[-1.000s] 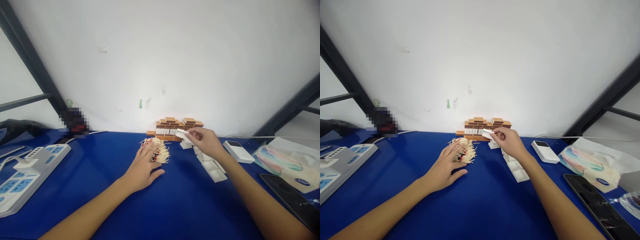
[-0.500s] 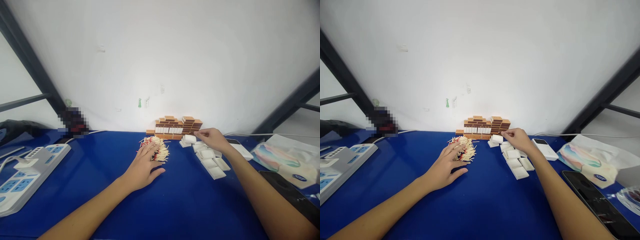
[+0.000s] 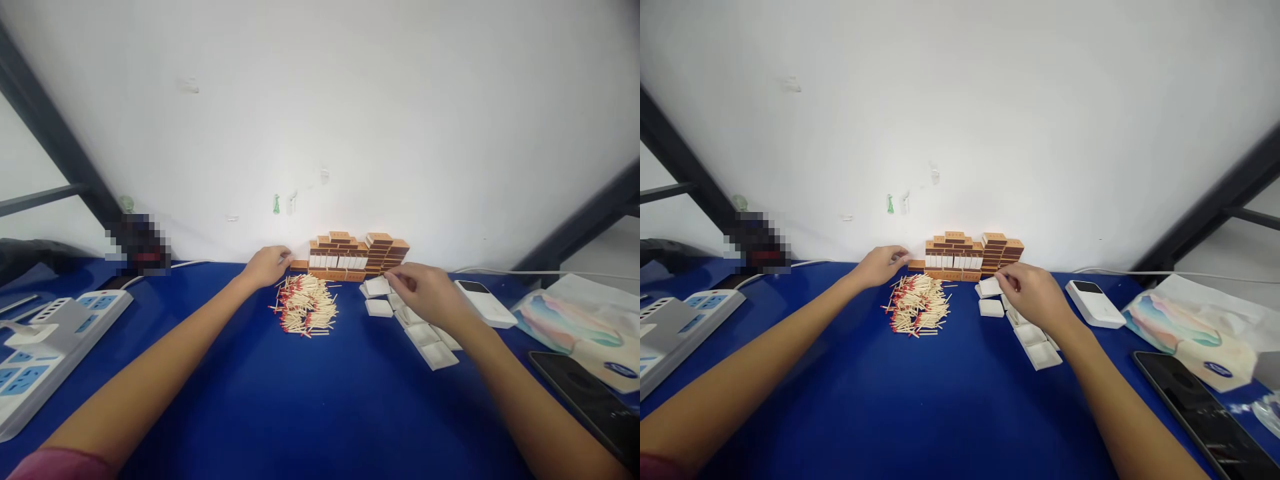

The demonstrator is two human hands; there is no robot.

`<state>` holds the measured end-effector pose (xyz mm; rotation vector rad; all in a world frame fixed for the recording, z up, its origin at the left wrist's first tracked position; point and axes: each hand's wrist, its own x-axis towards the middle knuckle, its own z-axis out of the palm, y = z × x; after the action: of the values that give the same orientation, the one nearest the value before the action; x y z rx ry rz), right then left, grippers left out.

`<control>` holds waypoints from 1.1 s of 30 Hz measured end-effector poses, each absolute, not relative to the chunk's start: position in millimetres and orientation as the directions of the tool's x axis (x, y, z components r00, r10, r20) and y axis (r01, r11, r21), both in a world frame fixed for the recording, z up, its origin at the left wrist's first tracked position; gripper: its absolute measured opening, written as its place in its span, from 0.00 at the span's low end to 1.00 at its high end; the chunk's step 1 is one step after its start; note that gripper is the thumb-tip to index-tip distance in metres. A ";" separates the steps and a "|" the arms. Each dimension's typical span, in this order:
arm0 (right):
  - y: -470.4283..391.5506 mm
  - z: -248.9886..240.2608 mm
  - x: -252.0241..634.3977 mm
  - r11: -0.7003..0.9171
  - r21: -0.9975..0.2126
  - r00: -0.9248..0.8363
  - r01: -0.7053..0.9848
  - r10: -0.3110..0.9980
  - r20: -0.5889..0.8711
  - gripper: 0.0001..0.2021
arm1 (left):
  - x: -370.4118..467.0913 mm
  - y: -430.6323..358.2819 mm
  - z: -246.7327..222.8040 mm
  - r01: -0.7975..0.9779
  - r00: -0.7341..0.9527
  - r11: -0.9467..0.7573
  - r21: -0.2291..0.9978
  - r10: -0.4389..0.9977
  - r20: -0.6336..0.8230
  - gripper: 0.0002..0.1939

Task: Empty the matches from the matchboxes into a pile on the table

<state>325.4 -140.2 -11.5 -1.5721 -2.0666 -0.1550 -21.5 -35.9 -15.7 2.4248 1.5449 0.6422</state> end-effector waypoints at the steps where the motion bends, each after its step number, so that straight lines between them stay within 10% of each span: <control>1: -140.5 -12.4 323.5 0.327 -0.211 -0.200 0.921 0.863 0.463 0.16 | -17.4 -27.9 -20.3 0.817 0.347 -0.416 0.400 0.907 0.237 0.13; 12: -139.8 -18.7 320.1 0.363 -0.158 -0.268 0.918 0.864 0.425 0.17 | -2.2 -10.4 -52.4 0.815 0.204 -0.258 0.519 0.966 0.161 0.21; 23: -139.0 -17.2 324.4 0.351 -0.212 -0.233 0.912 0.870 0.436 0.15 | -18.8 -18.6 -25.4 0.847 0.350 -0.403 0.347 0.913 0.207 0.11; 30: -163.9 -21.3 260.0 0.279 -0.876 -0.180 0.393 0.958 0.224 0.18 | -28.6 -98.2 -2.6 0.720 0.529 -0.642 0.265 0.754 0.389 0.16; 33: -182.0 -27.3 224.4 0.199 -0.969 -0.251 0.147 0.955 0.158 0.21 | -25.3 -140.0 -3.9 0.635 0.582 -0.720 0.281 0.684 0.439 0.18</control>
<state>224.4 -182.0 -27.3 -1.0713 -1.5942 1.1556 -25.3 -140.0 -3.9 2.7106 1.1335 0.8144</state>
